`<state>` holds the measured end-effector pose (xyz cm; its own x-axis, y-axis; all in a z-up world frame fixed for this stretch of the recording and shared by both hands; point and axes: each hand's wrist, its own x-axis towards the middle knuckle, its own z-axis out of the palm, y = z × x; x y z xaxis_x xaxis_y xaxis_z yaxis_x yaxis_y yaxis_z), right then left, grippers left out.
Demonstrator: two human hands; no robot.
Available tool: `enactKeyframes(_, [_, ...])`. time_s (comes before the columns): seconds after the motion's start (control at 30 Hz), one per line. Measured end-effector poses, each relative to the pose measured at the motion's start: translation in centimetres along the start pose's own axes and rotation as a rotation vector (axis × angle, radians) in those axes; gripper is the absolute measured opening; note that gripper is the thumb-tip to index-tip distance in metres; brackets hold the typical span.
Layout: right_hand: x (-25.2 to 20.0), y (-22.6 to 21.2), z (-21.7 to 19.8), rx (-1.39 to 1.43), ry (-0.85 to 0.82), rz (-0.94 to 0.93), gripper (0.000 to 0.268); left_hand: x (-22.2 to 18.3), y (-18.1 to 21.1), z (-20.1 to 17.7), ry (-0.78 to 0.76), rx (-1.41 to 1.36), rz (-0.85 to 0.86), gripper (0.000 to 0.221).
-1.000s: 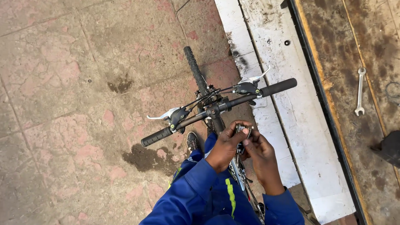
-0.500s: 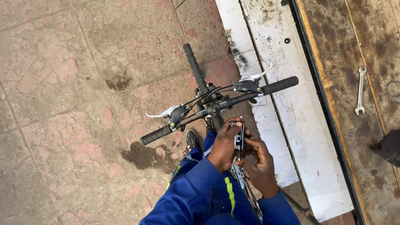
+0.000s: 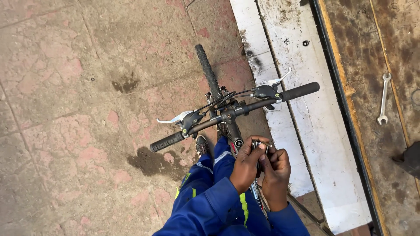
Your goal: Adjusting and tightening the handlebars and stem of a bicycle using a multi-tool and a wrench
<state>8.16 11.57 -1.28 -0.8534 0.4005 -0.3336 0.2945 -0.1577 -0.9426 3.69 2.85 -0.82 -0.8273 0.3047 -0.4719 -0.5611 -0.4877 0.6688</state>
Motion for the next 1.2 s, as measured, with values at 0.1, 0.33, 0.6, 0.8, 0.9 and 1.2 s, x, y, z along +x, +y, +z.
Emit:
enactKeyframes(0.1, [0.4,-0.2,-0.2,0.121,-0.015,0.083,0.019,-0.2,0.3,0.4,-0.038,-0.024,0.060,0.026])
enactKeyframes(0.33, [1.4,2.3,-3.9,0.370,-0.341,0.339,0.053,-2.3,2.0,0.8,-0.070,0.386,0.340,0.024])
enactKeyframes(0.6, [0.8,0.8,-2.1,-0.588,-0.311,0.062,0.032,-2.0,0.2,-2.7,-0.119,0.575,0.391,0.023])
enactKeyframes(0.8, [-0.3,-1.1,-0.3,-0.560,-0.297,0.154,0.033,-2.7,1.4,-3.0,-0.055,0.459,0.451,0.033])
enactKeyframes(0.9, [-0.8,1.2,-1.3,-0.127,-0.339,0.309,0.033,-2.9,1.0,-3.3,-0.101,0.487,0.502,0.029])
enactKeyframes(1.2, [0.5,-2.4,0.3,-0.470,-0.266,0.267,0.053,-1.2,2.4,-7.7,0.234,0.801,0.545,0.035])
